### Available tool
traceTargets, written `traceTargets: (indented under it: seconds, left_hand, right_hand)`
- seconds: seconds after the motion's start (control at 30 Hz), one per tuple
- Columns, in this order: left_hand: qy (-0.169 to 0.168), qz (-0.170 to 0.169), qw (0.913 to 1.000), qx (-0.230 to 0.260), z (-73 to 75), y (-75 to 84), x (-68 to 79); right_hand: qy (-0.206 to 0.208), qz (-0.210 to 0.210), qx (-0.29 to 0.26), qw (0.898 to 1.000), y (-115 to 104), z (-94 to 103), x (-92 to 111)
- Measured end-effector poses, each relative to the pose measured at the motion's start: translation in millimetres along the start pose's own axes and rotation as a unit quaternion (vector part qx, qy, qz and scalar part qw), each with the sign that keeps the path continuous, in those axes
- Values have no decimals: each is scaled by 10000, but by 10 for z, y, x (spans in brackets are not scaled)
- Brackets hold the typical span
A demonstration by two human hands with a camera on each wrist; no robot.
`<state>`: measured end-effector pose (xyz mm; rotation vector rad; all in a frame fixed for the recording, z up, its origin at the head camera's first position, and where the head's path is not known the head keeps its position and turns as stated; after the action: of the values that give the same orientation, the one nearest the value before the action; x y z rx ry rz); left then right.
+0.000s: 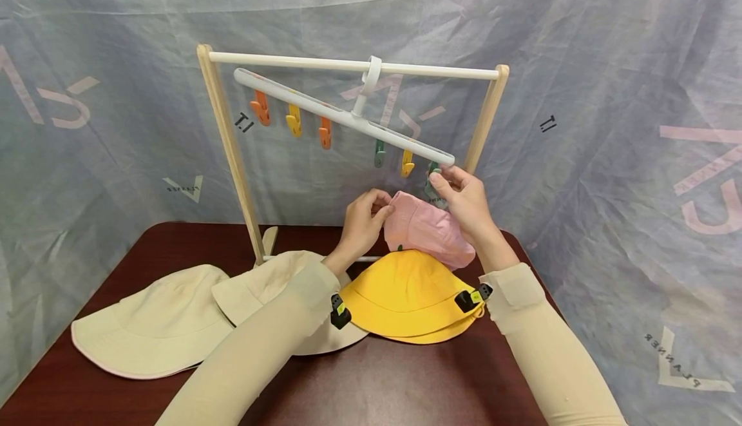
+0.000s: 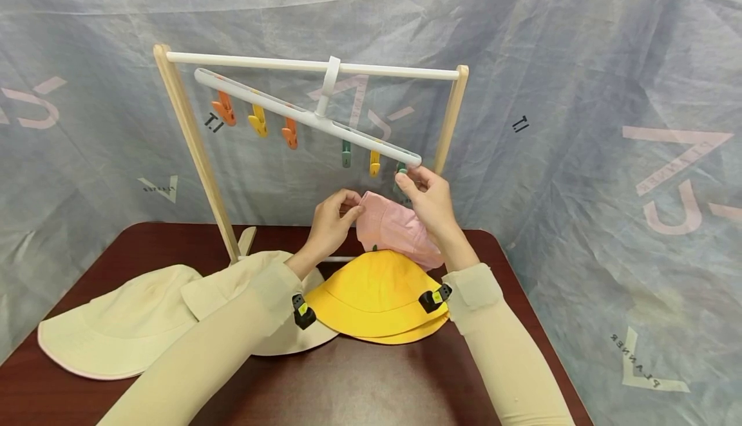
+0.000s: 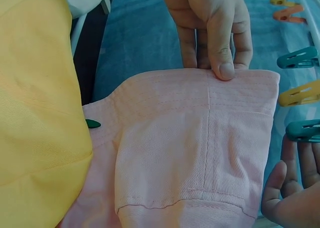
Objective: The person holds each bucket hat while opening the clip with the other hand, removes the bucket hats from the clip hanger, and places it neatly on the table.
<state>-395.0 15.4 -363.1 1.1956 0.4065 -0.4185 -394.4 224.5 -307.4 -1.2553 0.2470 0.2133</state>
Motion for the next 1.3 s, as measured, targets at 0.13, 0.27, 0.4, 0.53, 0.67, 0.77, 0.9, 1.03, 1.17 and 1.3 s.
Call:
traceTargets:
  seconds: [0.13, 0.27, 0.4, 0.53, 0.67, 0.77, 0.9, 1.03, 1.17, 1.3]
  left_hand:
    - [-36, -17, 10000, -14, 5, -4, 4]
    - [-49, -37, 10000, -34, 13, -1, 2]
    - [-29, -83, 9999, -108, 14, 9, -5]
    - [-28, -92, 9998, -148, 13, 8, 3]
    - [-2, -38, 9999, -99, 21, -17, 18]
    - [57, -41, 10000, -34, 34, -26, 24]
    - [122, -70, 9999, 49, 55, -20, 29]
    - [190, -15, 9997, 166, 77, -24, 33]
    - [292, 64, 9992, 273, 105, -30, 43]
    - [372, 82, 9986, 358, 126, -31, 48]
  right_hand:
    - [-2, -41, 80, 10000, -2, 2, 9]
    - [0, -41, 99, 9999, -9, 12, 20]
    - [-10, -13, 119, 9999, -7, 30, 29]
    - [-38, 17, 188, 9998, -13, 39, 47]
    - [-37, 103, 236, 9997, -23, 46, 62]
    - [-88, 234, 172, 9995, -34, 40, 72]
    - [-150, 378, 61, 9992, -27, 34, 88]
    - [-157, 494, 237, 9984, -6, 54, 102]
    - [-146, 664, 502, 9964, -2, 81, 131]
    - [31, 776, 708, 9945, -1, 136, 197]
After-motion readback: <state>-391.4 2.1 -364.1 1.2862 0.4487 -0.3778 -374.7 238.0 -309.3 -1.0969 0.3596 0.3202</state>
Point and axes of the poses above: each hand's wrist, its own x-axis away from the middle knuckle, its own z-axis out of the back of the hand, y = z × x, the point moved 7 cm from there along -x, towards the middle knuckle, and after that the axes turned 6 degrees about x, right-handed, at the moved point
